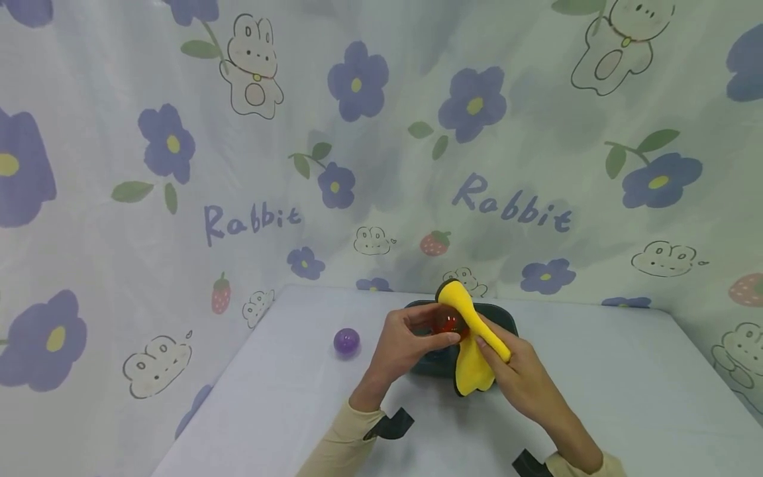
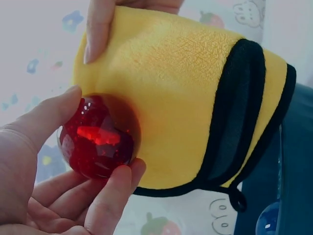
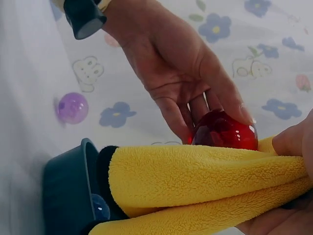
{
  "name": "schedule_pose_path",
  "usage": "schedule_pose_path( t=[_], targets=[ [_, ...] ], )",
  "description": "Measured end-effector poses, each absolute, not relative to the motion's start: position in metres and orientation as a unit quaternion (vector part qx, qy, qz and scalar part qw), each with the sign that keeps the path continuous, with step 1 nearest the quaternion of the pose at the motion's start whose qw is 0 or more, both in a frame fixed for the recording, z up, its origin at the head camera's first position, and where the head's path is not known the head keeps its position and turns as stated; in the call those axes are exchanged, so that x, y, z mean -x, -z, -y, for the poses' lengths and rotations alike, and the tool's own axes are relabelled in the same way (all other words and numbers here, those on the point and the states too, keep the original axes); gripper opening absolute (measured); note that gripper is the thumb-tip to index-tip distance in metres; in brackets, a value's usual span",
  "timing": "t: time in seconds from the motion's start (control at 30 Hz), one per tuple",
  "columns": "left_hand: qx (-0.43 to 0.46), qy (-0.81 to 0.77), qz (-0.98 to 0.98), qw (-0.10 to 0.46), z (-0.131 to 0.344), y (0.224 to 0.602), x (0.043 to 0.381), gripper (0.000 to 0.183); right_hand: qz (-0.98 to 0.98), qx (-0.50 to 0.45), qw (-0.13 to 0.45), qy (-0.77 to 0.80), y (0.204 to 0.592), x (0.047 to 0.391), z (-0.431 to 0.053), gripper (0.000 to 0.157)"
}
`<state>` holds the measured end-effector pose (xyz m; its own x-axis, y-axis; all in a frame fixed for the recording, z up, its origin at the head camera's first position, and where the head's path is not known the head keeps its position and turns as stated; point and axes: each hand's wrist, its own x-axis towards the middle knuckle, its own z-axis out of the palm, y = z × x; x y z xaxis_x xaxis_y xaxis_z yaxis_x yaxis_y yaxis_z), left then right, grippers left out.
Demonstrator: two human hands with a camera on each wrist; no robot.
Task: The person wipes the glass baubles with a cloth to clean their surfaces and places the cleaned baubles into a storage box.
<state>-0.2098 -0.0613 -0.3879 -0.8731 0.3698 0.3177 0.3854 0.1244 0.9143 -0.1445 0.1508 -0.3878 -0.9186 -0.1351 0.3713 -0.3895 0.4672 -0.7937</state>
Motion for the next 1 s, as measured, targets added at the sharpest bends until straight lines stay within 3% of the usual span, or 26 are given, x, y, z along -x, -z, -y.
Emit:
schedule_pose_path(
  t=[0.43,0.87,1.0],
  targets=[
    [0.271,0.590,0.760,0.015,0.0598,0.3881,0.2077,0.031,0.856,-0.218,0.189,-0.429,0.3867,0.1391,-0.1486,0.055],
    [0.288,0.562,0.776,0.014,0.0535,0.3886,0.2012,0.027,0.869,-0.257,0.192,-0.377,0.3876,0.1396,-0.1522,0.062],
    [0.299,0.559,0.774,0.007,0.0530,0.3898,0.1998,0.029,0.869,-0.256,0.184,-0.382,0.3897,0.1416,-0.1541,0.057]
  ],
)
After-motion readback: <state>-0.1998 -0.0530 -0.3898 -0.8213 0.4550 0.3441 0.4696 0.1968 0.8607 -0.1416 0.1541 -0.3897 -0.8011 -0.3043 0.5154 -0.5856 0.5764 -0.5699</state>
